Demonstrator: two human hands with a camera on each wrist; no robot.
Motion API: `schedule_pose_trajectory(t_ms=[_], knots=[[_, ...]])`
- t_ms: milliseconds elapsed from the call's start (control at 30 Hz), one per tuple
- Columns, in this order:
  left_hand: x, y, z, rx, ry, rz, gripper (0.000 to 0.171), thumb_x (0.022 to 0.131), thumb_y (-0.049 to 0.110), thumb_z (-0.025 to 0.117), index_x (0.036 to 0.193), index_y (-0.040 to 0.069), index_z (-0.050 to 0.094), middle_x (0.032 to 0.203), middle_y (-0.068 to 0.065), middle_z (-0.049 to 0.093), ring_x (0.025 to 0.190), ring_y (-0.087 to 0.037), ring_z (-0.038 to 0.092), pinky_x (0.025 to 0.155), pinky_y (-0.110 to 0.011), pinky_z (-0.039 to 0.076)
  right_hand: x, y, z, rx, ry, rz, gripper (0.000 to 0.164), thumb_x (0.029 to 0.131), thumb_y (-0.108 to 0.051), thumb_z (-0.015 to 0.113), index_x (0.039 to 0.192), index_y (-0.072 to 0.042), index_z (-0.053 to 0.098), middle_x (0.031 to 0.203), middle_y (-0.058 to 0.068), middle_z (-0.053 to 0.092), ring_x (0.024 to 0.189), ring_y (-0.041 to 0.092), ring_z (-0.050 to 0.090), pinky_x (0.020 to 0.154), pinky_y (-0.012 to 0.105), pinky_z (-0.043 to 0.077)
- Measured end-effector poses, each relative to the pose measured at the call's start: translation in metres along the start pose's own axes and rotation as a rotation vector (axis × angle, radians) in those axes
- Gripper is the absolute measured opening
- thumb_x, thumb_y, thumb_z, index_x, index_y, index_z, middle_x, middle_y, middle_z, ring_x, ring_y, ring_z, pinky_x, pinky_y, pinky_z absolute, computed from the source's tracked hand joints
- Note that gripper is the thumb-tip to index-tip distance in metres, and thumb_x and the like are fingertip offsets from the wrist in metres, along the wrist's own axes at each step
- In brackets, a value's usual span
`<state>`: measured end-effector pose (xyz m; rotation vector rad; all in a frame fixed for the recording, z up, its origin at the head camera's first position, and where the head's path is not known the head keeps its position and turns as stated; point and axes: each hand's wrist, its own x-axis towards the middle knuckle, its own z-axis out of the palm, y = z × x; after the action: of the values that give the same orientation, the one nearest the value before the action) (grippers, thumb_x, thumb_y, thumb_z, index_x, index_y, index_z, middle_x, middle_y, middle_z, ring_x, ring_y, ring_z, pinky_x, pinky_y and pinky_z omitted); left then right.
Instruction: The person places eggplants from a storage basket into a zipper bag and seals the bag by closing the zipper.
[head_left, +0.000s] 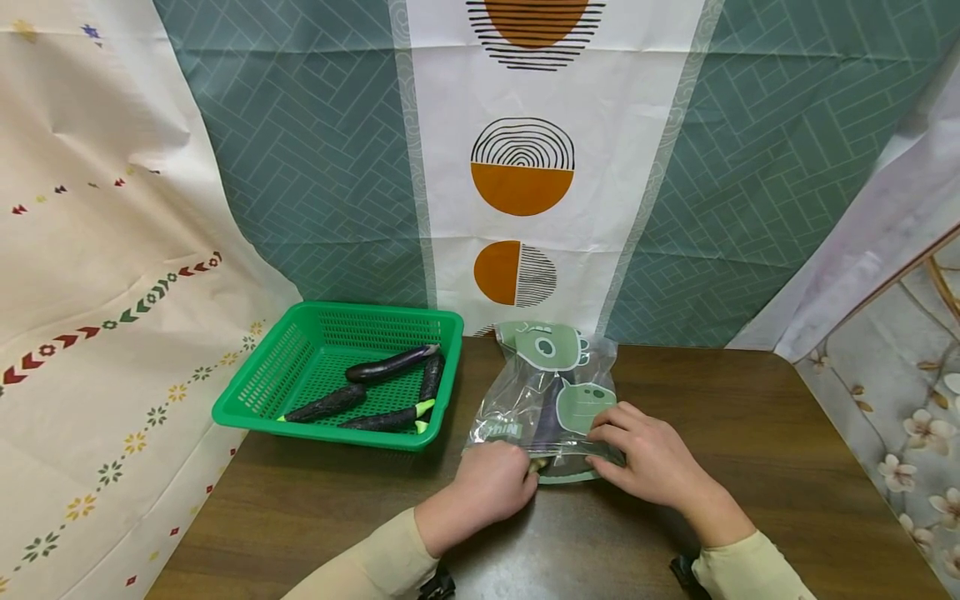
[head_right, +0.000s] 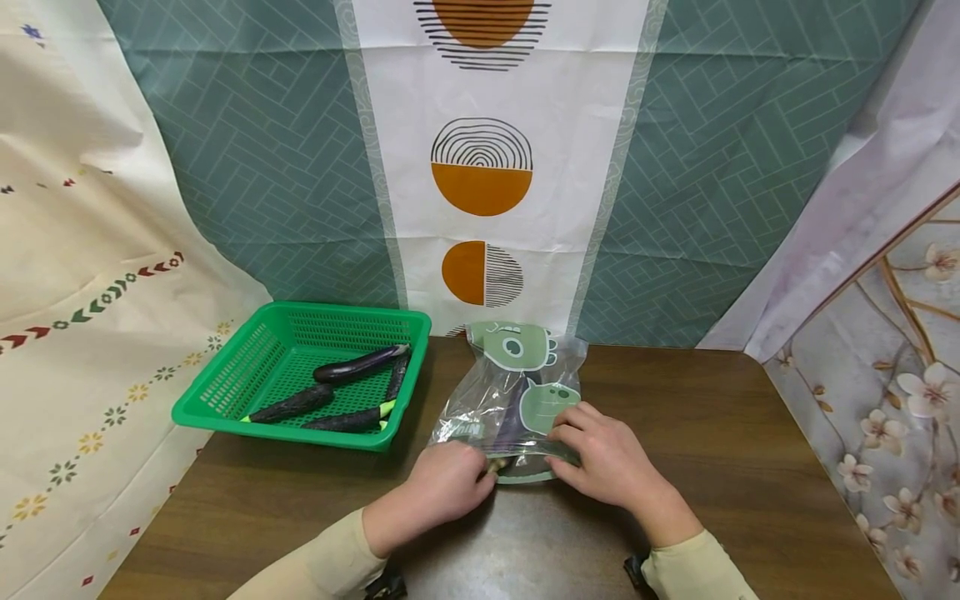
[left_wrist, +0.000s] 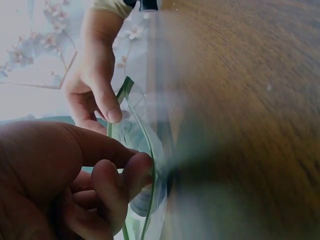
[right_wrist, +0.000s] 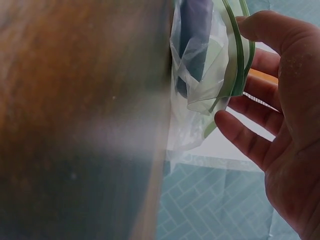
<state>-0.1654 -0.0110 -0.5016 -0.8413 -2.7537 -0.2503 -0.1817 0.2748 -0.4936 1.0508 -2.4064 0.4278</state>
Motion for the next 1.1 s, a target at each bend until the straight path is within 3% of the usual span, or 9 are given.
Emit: schedule_pose_trajectory(t_ms=[67, 200, 333, 467, 700, 1100], knots=[[0.002, 0.001, -0.003, -0.002, -0.004, 0.001, 0.047, 0.097, 0.031, 0.074, 0.057, 0.021, 0.051, 0.061, -0.001, 0.061, 0.054, -0.026, 0.064, 0.042, -0.047, 0.044, 0.0, 0.0, 0.0, 0.001, -0.001, 0.001, 0.027, 0.081, -0.027, 0.096, 0.102, -0.019, 0.082, 0.109, -0.008, 0.069, 0.098, 0.012, 0.064, 0.07, 0.036, 0.06], [0.004, -0.008, 0.023, 0.004, 0.078, 0.034, 0.046, 0.096, 0.032, 0.07, 0.056, 0.022, 0.05, 0.06, 0.0, 0.059, 0.052, -0.024, 0.061, 0.04, -0.048, 0.042, 0.0, 0.0, -0.001, 0.001, -0.001, -0.001, 0.027, 0.081, -0.027, 0.096, 0.102, -0.018, 0.082, 0.109, -0.008, 0.069, 0.099, 0.012, 0.064, 0.07, 0.036, 0.06], [0.006, -0.003, 0.01, 0.017, 0.089, 0.029, 0.048, 0.093, 0.032, 0.076, 0.054, 0.022, 0.05, 0.058, 0.001, 0.057, 0.05, -0.024, 0.059, 0.039, -0.046, 0.041, 0.001, 0.0, -0.001, 0.002, -0.003, -0.001, 0.027, 0.082, -0.027, 0.096, 0.102, -0.019, 0.082, 0.109, -0.008, 0.069, 0.099, 0.012, 0.064, 0.07, 0.036, 0.06], [0.006, 0.006, -0.011, 0.027, 0.038, 0.002, 0.051, 0.09, 0.034, 0.083, 0.053, 0.022, 0.049, 0.057, 0.0, 0.059, 0.051, -0.023, 0.061, 0.04, -0.044, 0.042, 0.001, 0.0, -0.001, 0.002, -0.002, 0.001, 0.027, 0.081, -0.027, 0.096, 0.102, -0.018, 0.082, 0.109, -0.008, 0.069, 0.098, 0.012, 0.064, 0.07, 0.036, 0.059], [0.007, 0.009, -0.014, 0.041, -0.005, -0.026, 0.053, 0.09, 0.034, 0.083, 0.052, 0.021, 0.049, 0.058, 0.0, 0.061, 0.052, -0.023, 0.063, 0.04, -0.044, 0.043, 0.0, 0.001, 0.0, -0.002, -0.002, 0.0, 0.027, 0.082, -0.028, 0.096, 0.102, -0.019, 0.082, 0.11, -0.008, 0.07, 0.099, 0.012, 0.064, 0.07, 0.036, 0.059], [0.006, 0.01, -0.01, 0.049, 0.036, -0.027, 0.051, 0.091, 0.03, 0.081, 0.053, 0.021, 0.049, 0.058, -0.001, 0.06, 0.051, -0.023, 0.062, 0.038, -0.043, 0.041, 0.0, 0.002, 0.001, -0.007, -0.004, 0.001, 0.027, 0.082, -0.029, 0.096, 0.102, -0.019, 0.082, 0.109, -0.009, 0.069, 0.098, 0.012, 0.064, 0.069, 0.036, 0.059]])
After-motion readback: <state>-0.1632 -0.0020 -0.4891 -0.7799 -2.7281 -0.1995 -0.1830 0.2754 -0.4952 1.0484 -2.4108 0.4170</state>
